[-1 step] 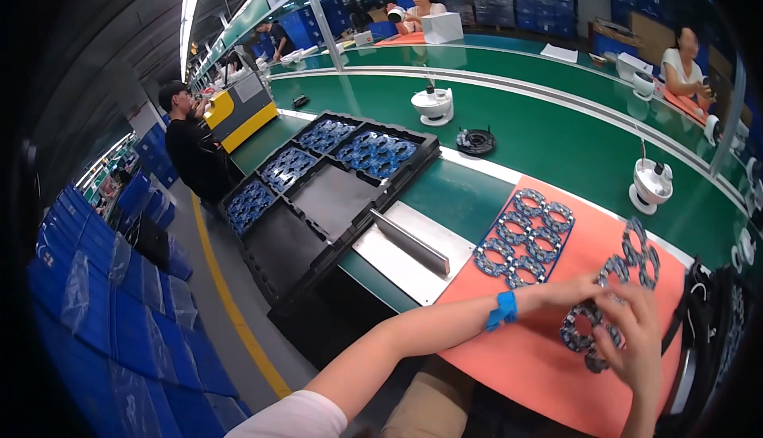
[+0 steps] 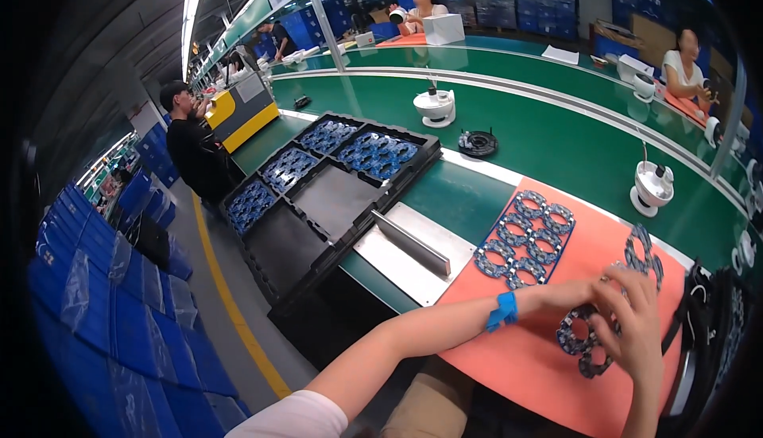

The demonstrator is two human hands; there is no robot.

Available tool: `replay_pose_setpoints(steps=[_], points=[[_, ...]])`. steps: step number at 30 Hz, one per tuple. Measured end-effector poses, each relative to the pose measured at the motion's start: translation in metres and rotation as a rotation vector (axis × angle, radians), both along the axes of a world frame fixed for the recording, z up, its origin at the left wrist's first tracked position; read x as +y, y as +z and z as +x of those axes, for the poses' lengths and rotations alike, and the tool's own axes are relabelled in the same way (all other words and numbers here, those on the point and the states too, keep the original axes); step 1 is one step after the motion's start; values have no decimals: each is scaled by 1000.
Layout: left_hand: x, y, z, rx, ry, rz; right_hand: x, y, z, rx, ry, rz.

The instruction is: Manually assemble and inspect LED circuit board panels by placing components and clearing debris at a factory workstation.

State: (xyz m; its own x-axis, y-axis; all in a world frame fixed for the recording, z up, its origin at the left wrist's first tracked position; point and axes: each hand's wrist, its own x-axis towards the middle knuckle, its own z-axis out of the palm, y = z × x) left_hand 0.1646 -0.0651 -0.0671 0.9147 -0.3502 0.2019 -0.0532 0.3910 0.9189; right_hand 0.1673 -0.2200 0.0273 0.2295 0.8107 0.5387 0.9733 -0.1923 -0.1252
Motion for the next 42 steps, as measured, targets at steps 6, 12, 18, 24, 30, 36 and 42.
replay_pose_setpoints(steps=[6, 12, 18, 24, 30, 36, 42], points=[[0, 16, -8, 428, -101, -364, 29, -18, 44, 39, 56, -25], [2, 5, -2, 428, -225, -630, 14, -40, 70, -65, -138, 152], [21, 23, -2, 365, -44, -336, 1, -36, 84, -86, -407, 280], [19, 13, 1, 103, 166, 257, -8, -13, 74, -171, -330, 193], [26, 3, 7, 19, 191, 187, -14, -12, 73, -41, -251, -9], [12, 15, 0, -209, 433, 311, -27, -3, 67, -150, -242, -42], [23, 8, 0, -212, 562, 598, -12, -1, 45, -185, -377, -230]])
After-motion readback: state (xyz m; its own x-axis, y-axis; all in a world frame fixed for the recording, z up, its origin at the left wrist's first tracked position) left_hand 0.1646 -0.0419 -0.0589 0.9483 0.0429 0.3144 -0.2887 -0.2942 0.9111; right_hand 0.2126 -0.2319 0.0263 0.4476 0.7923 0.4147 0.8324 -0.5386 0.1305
